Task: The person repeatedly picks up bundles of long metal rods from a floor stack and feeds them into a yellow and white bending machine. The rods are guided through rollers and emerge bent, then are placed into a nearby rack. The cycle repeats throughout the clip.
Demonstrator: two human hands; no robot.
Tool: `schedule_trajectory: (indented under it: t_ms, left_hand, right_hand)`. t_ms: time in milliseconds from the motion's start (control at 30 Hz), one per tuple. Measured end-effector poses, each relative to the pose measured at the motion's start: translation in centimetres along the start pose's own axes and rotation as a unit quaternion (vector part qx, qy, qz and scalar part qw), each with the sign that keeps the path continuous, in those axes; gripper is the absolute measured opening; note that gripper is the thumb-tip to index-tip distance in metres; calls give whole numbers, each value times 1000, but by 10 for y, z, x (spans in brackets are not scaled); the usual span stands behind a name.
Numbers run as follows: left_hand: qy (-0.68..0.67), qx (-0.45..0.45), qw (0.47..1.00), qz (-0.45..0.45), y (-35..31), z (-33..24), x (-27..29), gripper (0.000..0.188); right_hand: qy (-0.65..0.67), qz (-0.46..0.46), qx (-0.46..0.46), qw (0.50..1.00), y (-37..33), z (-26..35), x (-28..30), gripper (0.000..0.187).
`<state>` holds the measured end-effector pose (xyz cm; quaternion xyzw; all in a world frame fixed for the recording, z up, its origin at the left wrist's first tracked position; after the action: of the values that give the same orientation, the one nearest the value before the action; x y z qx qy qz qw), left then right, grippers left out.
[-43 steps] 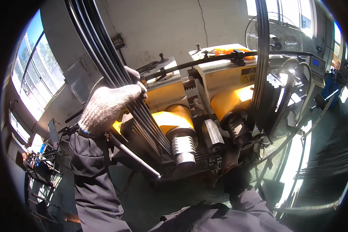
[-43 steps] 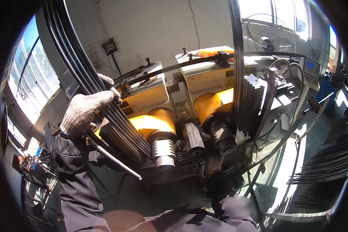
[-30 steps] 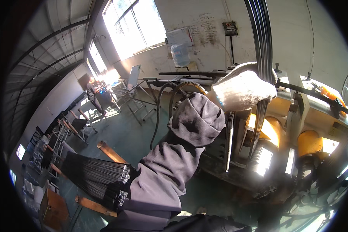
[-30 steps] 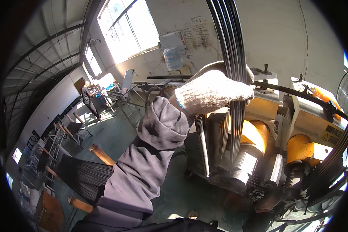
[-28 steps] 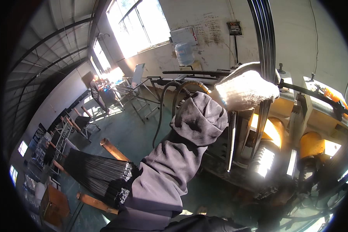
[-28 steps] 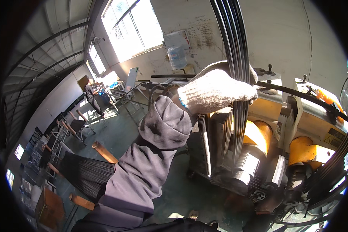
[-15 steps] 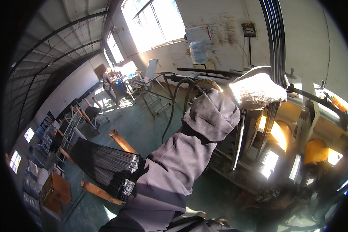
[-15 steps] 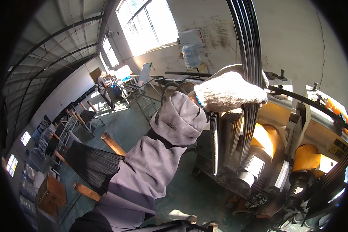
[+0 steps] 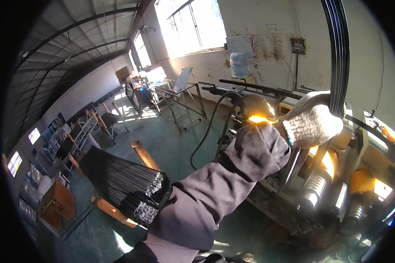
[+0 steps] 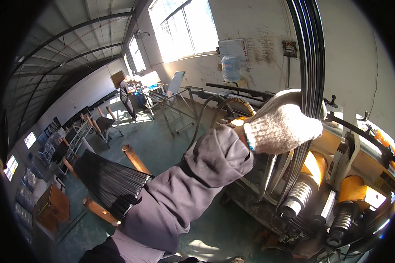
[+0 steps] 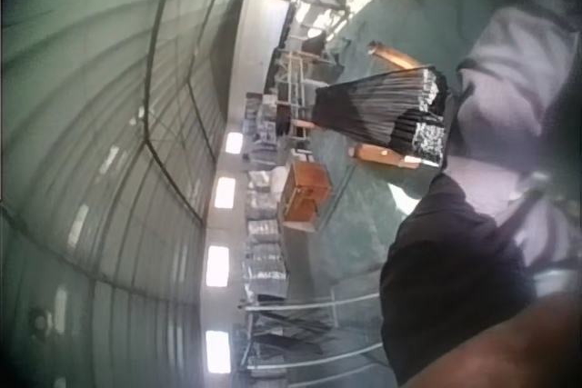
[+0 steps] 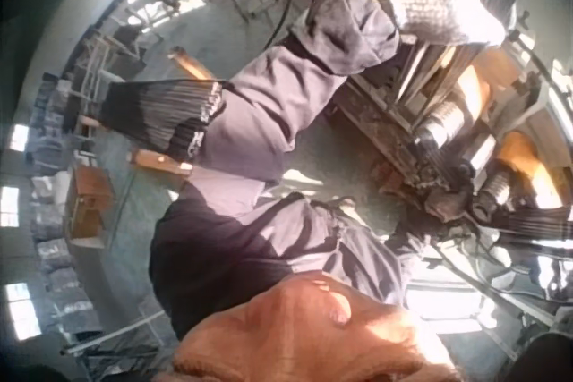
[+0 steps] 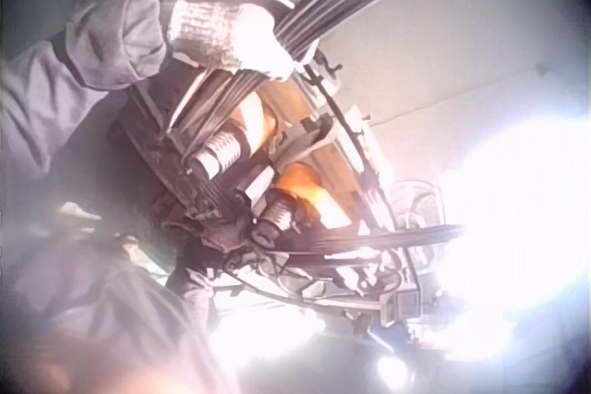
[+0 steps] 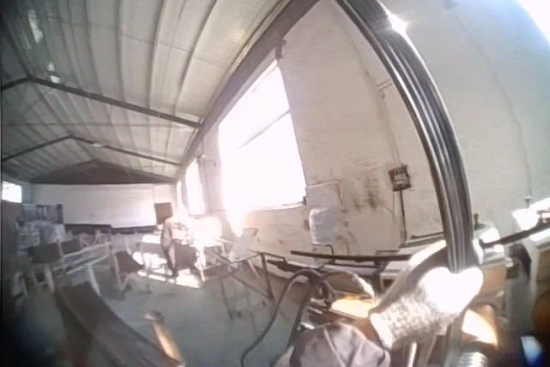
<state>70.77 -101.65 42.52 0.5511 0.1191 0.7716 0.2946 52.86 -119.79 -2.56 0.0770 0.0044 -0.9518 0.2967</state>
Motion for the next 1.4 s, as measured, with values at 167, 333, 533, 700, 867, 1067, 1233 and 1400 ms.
schedule_trajectory:
  t_ms: [167, 333, 533, 700, 867, 1067, 1233, 1400]
  left_hand:
    - [-489, 228, 833, -119, -132, -51, 64, 15]
    - [-596, 397, 645, -269, -305, -131, 125, 19]
    - [-449, 520, 587, -429, -531, -299, 233, 17]
    - [-264, 608, 549, -508, -645, -491, 336, 18]
    - [-23, 700, 441, -562, -668, -677, 407, 18]
    - [155, 647, 316, -676, -635, -853, 481, 20]
    - [294, 562, 311, -708, -617, -981, 559, 23]
    - [366, 446, 336, -744, -640, -1125, 655, 17]
  right_hand:
    - [-17, 12, 7, 1000, -27, 0, -14, 37]
    - [-29, 54, 20, 998, -86, -2, -54, 42]
    - [-28, 179, 14, 983, -205, -26, -150, 49]
    - [-8, 326, -28, 945, -301, -75, -244, 55]
    - [41, 503, -71, 861, -445, -78, -353, 56]
    - [158, 636, -76, 751, -684, 50, -414, 28]
    - [180, 706, 107, 677, -852, 157, -425, 36]
    - [249, 722, 71, 641, -1052, 268, -427, 20]
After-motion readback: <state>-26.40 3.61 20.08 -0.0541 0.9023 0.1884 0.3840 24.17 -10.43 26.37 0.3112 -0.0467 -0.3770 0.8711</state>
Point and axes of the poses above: each hand's wrist, its own y-axis towards the middle knuckle, its own x-axis out of the back of the hand, z = x × y, the point moved 9 cm from there along y, towards the middle knuckle, and after that the axes turned 11 degrees about z, right-handed, at the moved point
